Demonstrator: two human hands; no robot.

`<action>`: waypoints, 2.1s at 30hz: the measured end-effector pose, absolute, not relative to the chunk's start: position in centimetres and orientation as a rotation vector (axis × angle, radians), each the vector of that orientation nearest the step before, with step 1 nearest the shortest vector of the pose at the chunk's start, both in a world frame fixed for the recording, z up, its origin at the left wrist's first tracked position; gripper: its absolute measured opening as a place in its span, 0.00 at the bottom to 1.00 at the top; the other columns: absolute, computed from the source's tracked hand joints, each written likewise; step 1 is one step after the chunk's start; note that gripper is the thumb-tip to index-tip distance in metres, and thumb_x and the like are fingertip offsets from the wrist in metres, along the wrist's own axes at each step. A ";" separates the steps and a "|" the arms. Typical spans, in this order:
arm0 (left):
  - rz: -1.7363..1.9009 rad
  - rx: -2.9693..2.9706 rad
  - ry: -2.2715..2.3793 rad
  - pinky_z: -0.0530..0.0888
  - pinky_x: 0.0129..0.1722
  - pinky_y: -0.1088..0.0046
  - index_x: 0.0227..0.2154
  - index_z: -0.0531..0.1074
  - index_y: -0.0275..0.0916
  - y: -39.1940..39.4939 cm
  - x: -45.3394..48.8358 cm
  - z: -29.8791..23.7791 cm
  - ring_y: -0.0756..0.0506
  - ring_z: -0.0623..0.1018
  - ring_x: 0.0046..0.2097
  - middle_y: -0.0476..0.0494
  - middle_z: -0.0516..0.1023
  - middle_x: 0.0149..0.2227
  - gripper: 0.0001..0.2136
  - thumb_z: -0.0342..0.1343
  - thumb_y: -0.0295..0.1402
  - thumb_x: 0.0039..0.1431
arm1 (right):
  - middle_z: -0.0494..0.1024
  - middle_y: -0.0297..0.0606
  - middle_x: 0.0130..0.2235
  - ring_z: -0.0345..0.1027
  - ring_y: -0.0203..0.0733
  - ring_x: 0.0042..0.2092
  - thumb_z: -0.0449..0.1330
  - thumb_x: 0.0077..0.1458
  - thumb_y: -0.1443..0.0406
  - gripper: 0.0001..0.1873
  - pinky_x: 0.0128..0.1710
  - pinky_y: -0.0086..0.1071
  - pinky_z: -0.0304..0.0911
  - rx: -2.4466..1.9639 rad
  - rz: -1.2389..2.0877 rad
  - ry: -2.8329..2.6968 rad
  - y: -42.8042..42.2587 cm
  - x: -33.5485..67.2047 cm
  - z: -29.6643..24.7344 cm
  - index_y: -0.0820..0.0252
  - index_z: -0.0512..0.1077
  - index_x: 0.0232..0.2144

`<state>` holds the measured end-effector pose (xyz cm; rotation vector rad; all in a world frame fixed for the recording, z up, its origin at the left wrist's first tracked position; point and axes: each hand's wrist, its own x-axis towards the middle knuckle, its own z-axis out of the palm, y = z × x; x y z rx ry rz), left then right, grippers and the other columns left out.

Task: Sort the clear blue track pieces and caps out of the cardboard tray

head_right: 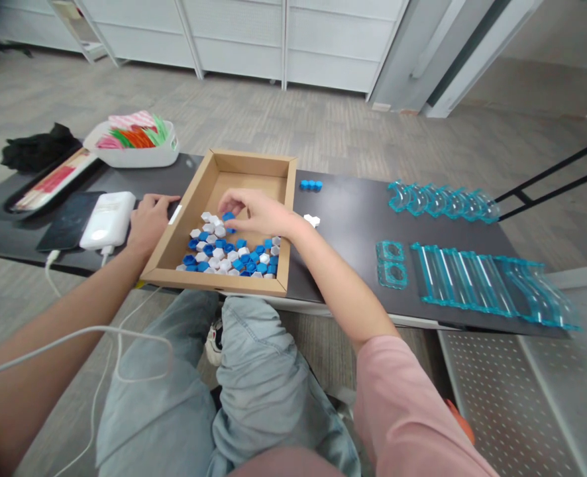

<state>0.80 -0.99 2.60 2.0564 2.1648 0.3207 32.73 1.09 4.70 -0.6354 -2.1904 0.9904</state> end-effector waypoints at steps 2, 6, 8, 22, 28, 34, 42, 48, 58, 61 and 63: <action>0.315 2.052 2.151 0.66 0.76 0.43 0.78 0.71 0.35 -1.1 0.9 2.8 0.24 0.70 0.73 0.21 0.69 0.74 0.32 0.50 0.46 0.79 | 0.85 0.40 0.53 0.78 0.45 0.51 0.75 0.67 0.50 0.21 0.53 0.41 0.77 -0.665 0.966 -2.046 2.3 34.4 5.1 0.53 0.79 0.53; 0.294 2.046 2.160 0.65 0.77 0.44 0.78 0.71 0.34 -1.1 1.1 3.1 0.24 0.70 0.74 0.20 0.68 0.74 0.33 0.50 0.47 0.79 | 0.82 0.41 0.58 0.79 0.49 0.58 0.73 0.68 0.38 0.30 0.62 0.47 0.79 -0.846 0.682 -1.747 6.6 40.3 4.8 0.49 0.78 0.59; 0.287 2.050 2.160 0.65 0.76 0.43 0.79 0.70 0.33 -1.1 1.1 3.2 0.23 0.70 0.74 0.20 0.68 0.74 0.33 0.49 0.46 0.79 | 0.81 0.43 0.58 0.78 0.53 0.63 0.68 0.71 0.35 0.33 0.66 0.53 0.78 -0.986 0.514 -1.628 8.9 43.7 3.9 0.50 0.77 0.62; 0.255 2.038 2.147 0.66 0.76 0.39 0.79 0.70 0.33 -0.9 0.8 3.1 0.21 0.69 0.74 0.19 0.68 0.75 0.36 0.49 0.49 0.77 | 0.87 0.52 0.60 0.83 0.52 0.59 0.60 0.71 0.61 0.23 0.64 0.46 0.77 -1.613 0.525 -1.275 9.5 48.5 -0.4 0.59 0.81 0.63; 0.247 2.045 2.147 0.67 0.76 0.40 0.79 0.70 0.34 -0.7 0.7 2.9 0.21 0.70 0.74 0.19 0.69 0.74 0.36 0.51 0.51 0.77 | 0.89 0.49 0.57 0.82 0.54 0.59 0.61 0.73 0.60 0.11 0.70 0.53 0.67 -1.914 0.372 -1.203 7.5 48.9 0.1 0.55 0.80 0.50; 0.280 2.045 2.146 0.68 0.75 0.40 0.78 0.71 0.37 -0.8 0.7 3.0 0.21 0.72 0.73 0.20 0.70 0.73 0.36 0.56 0.51 0.74 | 0.91 0.46 0.54 0.82 0.54 0.55 0.66 0.70 0.61 0.04 0.70 0.56 0.64 -1.975 0.356 -1.310 5.7 48.3 -0.2 0.53 0.77 0.44; 0.280 2.061 2.146 0.67 0.75 0.39 0.78 0.70 0.35 -0.9 0.8 3.1 0.21 0.71 0.73 0.18 0.70 0.73 0.39 0.51 0.56 0.75 | 0.91 0.42 0.51 0.84 0.49 0.49 0.66 0.65 0.66 0.05 0.62 0.43 0.73 -1.898 0.374 -1.369 5.1 48.7 -1.2 0.51 0.75 0.42; 0.249 2.045 2.141 0.66 0.76 0.39 0.78 0.70 0.34 -0.9 1.0 3.4 0.20 0.70 0.74 0.18 0.69 0.74 0.40 0.53 0.57 0.73 | 0.91 0.42 0.55 0.84 0.47 0.47 0.67 0.63 0.67 0.10 0.63 0.45 0.74 -1.880 0.379 -1.385 5.4 48.6 -1.2 0.52 0.75 0.46; 0.260 2.047 2.167 0.67 0.76 0.40 0.78 0.70 0.38 -0.9 1.0 3.2 0.21 0.71 0.74 0.20 0.70 0.74 0.39 0.56 0.57 0.72 | 0.91 0.43 0.56 0.83 0.49 0.48 0.69 0.62 0.66 0.16 0.64 0.48 0.73 -1.866 0.383 -1.417 5.7 48.8 -1.4 0.53 0.77 0.51; 0.251 2.043 2.156 0.66 0.76 0.40 0.78 0.70 0.37 -1.0 1.0 3.3 0.20 0.70 0.74 0.19 0.69 0.74 0.41 0.57 0.58 0.71 | 0.91 0.43 0.56 0.84 0.50 0.48 0.69 0.62 0.65 0.16 0.64 0.50 0.73 -1.860 0.381 -1.418 5.7 48.8 -1.4 0.52 0.77 0.52; 0.243 2.039 2.148 0.66 0.76 0.39 0.78 0.70 0.36 -1.0 1.1 3.5 0.20 0.70 0.74 0.19 0.69 0.74 0.42 0.56 0.59 0.72 | 0.91 0.43 0.56 0.84 0.50 0.48 0.70 0.61 0.65 0.16 0.65 0.50 0.72 -1.858 0.384 -1.418 5.7 48.7 -1.4 0.52 0.77 0.52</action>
